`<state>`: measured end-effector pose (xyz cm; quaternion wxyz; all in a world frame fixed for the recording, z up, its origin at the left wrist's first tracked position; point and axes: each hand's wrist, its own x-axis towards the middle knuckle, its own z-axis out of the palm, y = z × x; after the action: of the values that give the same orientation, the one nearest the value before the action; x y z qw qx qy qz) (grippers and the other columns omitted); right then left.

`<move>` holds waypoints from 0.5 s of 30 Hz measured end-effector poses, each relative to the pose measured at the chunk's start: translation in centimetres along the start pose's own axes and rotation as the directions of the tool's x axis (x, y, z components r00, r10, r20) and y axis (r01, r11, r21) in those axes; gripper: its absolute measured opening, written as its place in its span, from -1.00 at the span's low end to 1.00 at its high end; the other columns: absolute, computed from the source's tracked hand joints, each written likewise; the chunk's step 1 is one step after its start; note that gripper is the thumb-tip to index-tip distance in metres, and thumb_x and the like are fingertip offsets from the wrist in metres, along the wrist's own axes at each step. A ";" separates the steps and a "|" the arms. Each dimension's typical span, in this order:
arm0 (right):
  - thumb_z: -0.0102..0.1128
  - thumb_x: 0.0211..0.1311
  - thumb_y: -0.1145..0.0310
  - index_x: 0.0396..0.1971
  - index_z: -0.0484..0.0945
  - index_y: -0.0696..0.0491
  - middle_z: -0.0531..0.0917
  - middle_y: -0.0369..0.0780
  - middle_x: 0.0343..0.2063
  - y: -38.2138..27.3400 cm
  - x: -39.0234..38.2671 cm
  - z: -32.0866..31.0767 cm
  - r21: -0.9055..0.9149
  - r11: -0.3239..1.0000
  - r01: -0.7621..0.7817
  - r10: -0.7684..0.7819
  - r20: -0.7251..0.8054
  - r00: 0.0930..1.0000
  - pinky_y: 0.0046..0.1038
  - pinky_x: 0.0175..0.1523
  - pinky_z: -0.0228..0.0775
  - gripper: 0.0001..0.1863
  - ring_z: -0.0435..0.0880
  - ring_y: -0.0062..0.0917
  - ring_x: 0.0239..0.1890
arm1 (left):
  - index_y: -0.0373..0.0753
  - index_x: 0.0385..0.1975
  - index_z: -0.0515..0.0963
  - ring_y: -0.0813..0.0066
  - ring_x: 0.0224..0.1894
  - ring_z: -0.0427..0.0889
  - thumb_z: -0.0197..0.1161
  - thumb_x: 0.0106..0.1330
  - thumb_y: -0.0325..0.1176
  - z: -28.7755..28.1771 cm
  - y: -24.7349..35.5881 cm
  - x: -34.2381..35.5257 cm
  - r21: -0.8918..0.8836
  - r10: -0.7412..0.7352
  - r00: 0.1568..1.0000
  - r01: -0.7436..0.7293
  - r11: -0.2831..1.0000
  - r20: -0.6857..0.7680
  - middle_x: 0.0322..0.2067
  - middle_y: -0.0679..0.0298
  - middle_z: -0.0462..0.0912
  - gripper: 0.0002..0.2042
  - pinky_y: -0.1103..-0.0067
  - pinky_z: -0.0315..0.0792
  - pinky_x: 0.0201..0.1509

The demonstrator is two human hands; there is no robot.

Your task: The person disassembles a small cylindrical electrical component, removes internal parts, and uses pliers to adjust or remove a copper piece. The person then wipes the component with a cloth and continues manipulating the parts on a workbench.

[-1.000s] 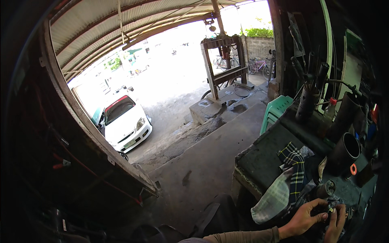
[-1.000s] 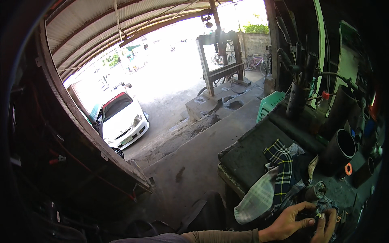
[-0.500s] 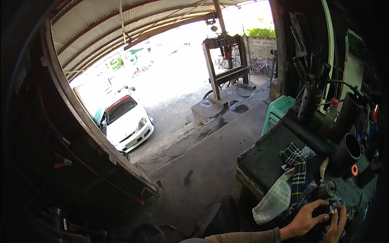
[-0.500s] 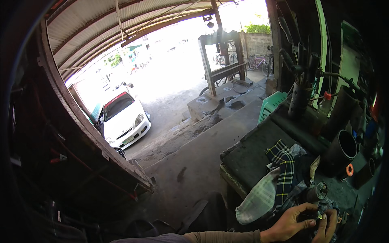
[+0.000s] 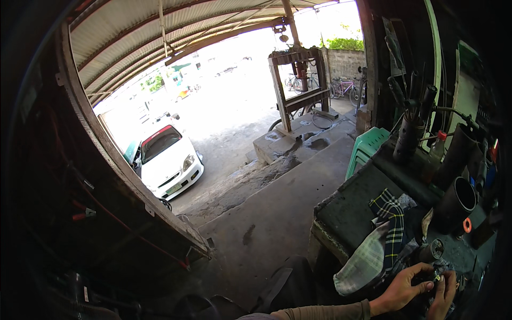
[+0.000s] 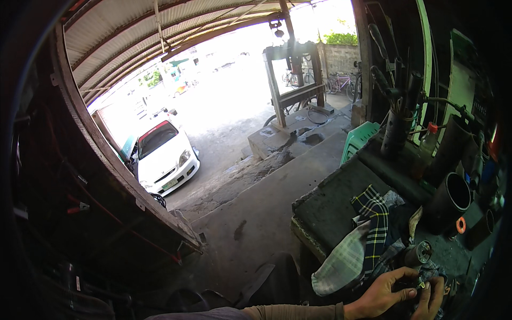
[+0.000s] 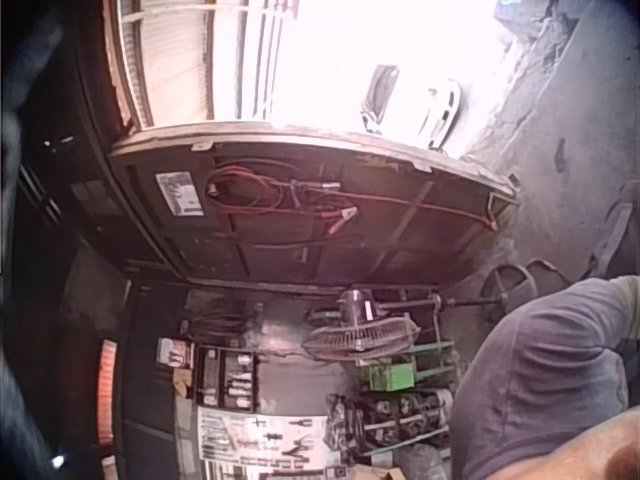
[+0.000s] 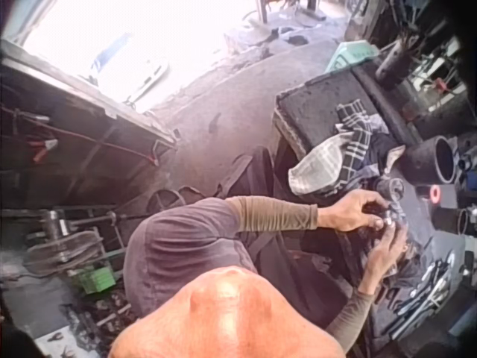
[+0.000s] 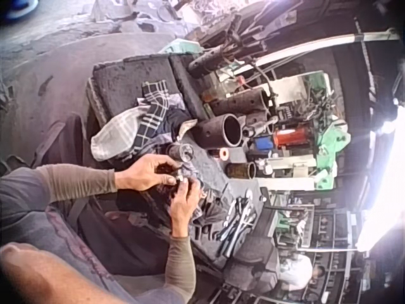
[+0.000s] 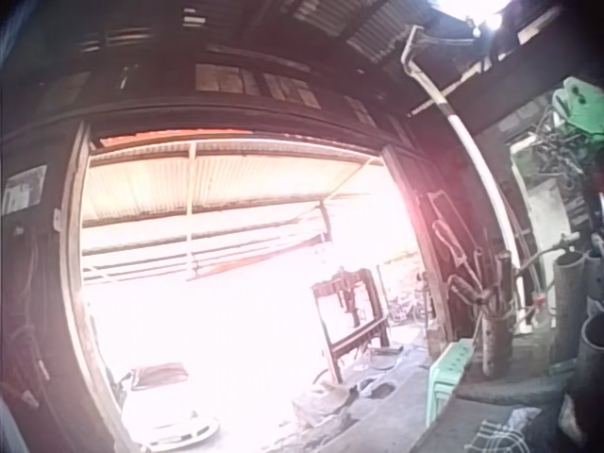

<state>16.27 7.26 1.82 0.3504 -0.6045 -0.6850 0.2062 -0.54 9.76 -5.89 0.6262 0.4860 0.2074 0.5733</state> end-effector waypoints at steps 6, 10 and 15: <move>0.04 0.75 0.22 0.14 0.65 0.27 0.78 -0.03 -0.01 0.7 0.5 -0.2 -0.147 0.985 -0.089 0.097 0.050 0.994 -0.33 0.16 0.53 -0.60 0.73 -0.28 0.00 | -0.39 0.26 0.55 0.48 0.24 0.59 0.46 0.51 -0.27 -0.1 0.1 0.0 0.053 0.001 1.000 -0.002 0.999 0.013 0.12 0.18 0.70 -0.55 0.48 0.43 0.40; 0.05 0.74 0.19 0.18 0.65 0.27 0.79 -0.01 0.04 0.4 0.6 0.1 -0.084 0.968 -0.238 0.238 -0.001 0.971 -0.29 0.23 0.52 -0.58 0.73 -0.26 0.04 | -0.39 0.26 0.55 0.46 0.25 0.59 0.45 0.51 -0.27 -0.2 -0.1 0.0 0.066 0.026 1.000 -0.027 0.997 0.007 0.12 0.18 0.70 -0.54 0.46 0.41 0.43; 0.06 0.73 0.15 0.23 0.63 0.28 0.76 0.05 0.13 -0.6 0.2 -0.3 0.040 0.995 -0.088 0.087 0.040 0.995 -0.25 0.28 0.50 -0.53 0.71 -0.23 0.14 | -0.39 0.26 0.55 0.45 0.26 0.59 0.44 0.51 -0.27 -0.1 0.4 0.1 0.048 0.028 1.000 -0.028 0.998 0.001 0.12 0.17 0.70 -0.55 0.46 0.40 0.43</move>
<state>16.06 7.33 2.55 0.3405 -0.6224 -0.6599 0.2473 -0.86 9.81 -5.56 0.6065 0.5038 0.2141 0.5766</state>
